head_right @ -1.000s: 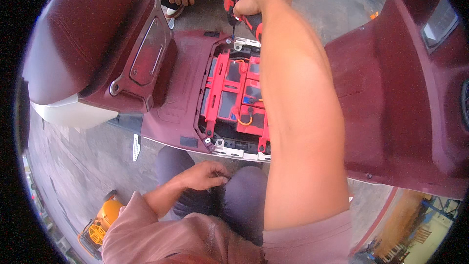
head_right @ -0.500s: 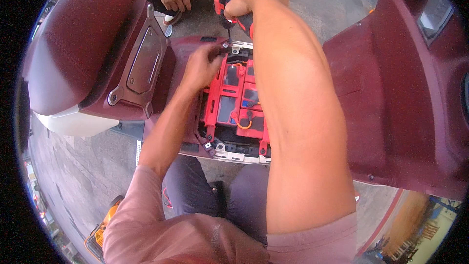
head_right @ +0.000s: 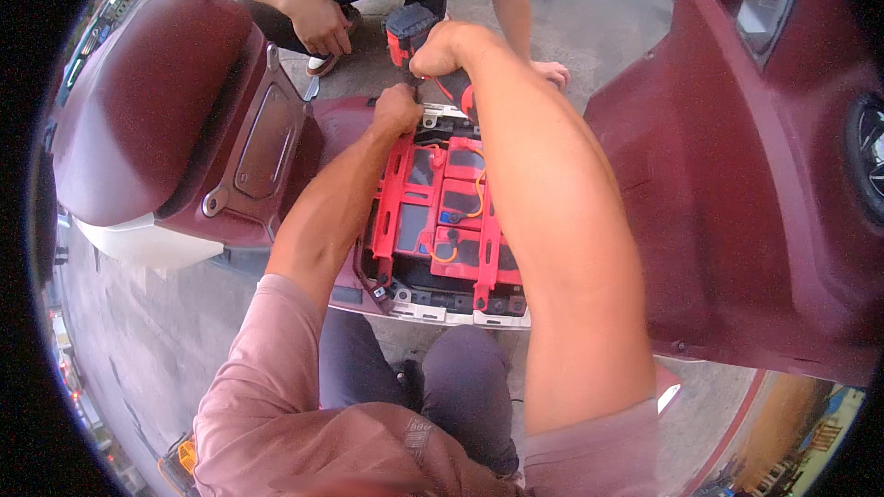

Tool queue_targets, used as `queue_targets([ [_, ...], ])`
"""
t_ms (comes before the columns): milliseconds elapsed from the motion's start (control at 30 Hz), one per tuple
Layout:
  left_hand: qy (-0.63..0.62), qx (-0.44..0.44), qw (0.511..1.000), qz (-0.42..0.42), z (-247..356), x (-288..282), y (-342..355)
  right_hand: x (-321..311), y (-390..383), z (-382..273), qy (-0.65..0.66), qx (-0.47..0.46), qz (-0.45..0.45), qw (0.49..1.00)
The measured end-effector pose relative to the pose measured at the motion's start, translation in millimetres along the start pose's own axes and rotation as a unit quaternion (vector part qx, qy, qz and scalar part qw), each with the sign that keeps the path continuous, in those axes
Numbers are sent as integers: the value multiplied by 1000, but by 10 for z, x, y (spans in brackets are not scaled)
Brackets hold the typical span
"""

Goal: The person uses a power drill to remove screws from the scooter's floorboard cover, then removes the cover to access the battery pack. They proceed to disconnect the battery terminals and manipulate the wiring within the battery compartment.

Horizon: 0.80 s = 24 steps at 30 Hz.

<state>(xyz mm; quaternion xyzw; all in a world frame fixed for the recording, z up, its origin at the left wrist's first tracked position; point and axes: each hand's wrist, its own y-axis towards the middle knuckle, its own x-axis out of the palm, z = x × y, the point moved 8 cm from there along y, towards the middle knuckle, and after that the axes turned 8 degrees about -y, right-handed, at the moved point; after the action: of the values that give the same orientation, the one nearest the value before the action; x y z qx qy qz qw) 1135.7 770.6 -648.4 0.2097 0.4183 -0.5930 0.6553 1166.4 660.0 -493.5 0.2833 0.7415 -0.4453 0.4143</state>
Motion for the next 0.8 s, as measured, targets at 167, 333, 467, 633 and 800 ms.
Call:
queue_targets([
  [167, 21, -47, 999, -7, -4, 39, 115, 7, 32, 56, -3, 11, -16, 1000],
  [333, 30, -18, 999, -12, 19, 92, 152, -32, 46, 119, -3, 14, -13, 1000],
  [467, 47, 14, 999, -5, 34, 87, 107, -10, 37, 113, -2, -11, 8, 1000],
  [633, 40, 69, 996, 28, 151, -20, 107, -255, -327, -74, -27, -29, 81, 996],
  [800, 8, 90, 993, 82, 424, -464, -305, -272, -1588, -214, 240, -15, 160, 958],
])
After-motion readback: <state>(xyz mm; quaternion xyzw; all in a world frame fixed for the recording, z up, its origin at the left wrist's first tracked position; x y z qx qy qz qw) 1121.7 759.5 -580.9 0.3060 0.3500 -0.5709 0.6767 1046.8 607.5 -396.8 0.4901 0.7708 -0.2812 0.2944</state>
